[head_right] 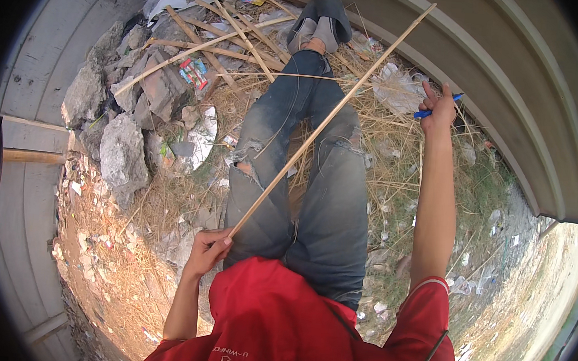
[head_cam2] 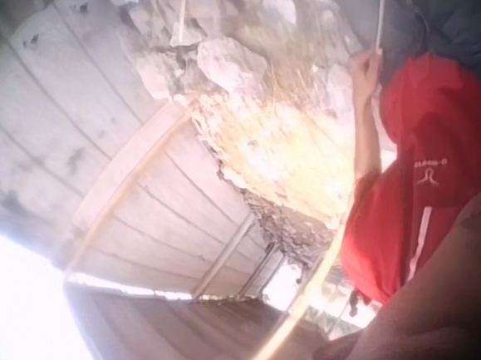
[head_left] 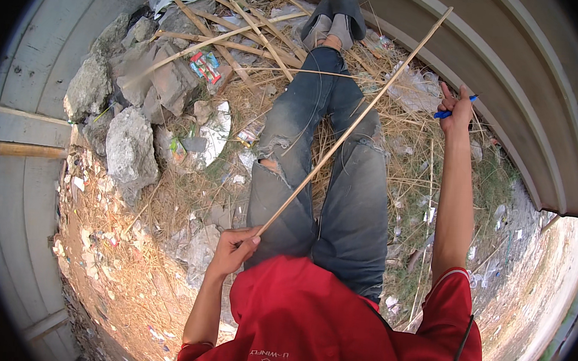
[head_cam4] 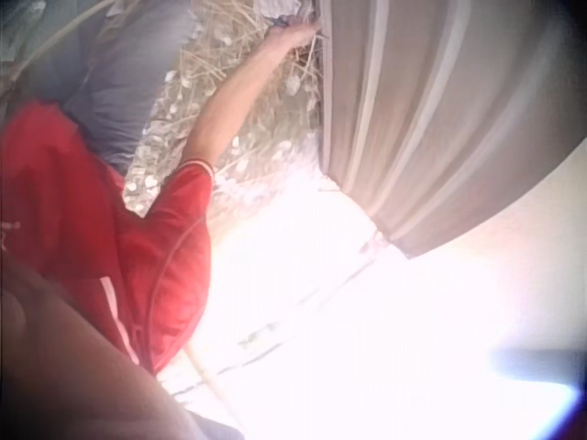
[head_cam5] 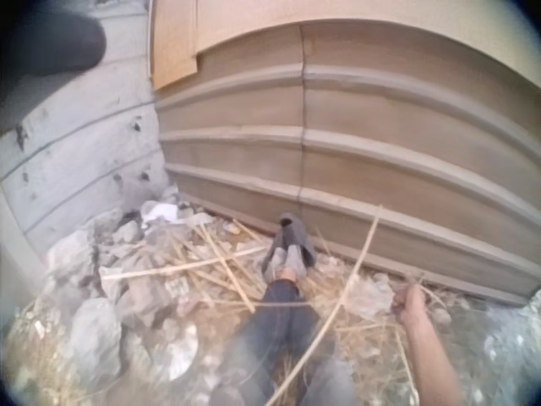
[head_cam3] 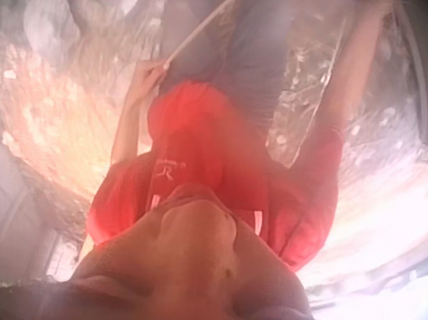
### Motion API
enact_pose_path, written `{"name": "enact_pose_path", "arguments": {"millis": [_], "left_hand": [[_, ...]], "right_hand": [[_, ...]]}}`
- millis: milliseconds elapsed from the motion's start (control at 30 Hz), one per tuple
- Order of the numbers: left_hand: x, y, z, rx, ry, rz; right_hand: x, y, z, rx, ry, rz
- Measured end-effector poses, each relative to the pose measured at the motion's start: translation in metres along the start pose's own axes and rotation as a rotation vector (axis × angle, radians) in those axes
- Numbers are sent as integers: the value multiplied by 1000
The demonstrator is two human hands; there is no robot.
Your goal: The person sits on the ground and uses a utility knife to shave thin strips from a long bamboo stick. They hold the stick with their left hand and scrape along its length with the knife in their right hand, creating a pile of shavings on the ground.
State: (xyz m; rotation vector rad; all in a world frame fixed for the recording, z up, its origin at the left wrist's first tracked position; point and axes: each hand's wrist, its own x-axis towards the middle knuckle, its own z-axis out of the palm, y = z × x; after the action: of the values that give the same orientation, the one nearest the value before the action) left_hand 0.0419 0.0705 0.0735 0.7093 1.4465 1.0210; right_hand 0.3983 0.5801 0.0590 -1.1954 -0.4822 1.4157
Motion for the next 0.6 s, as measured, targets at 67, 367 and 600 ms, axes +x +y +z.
{"name": "enact_pose_path", "arguments": {"millis": [67,367,600], "left_hand": [[4,2,13,-24,34,34],[37,27,60,-54,177,54],[47,25,74,-111,195,87]], "right_hand": [[-74,23,21,-144,-185,97],[-275,103,29,-1027,-1017,-398],[-319,96,30,-1349,-1228,-271]]}}
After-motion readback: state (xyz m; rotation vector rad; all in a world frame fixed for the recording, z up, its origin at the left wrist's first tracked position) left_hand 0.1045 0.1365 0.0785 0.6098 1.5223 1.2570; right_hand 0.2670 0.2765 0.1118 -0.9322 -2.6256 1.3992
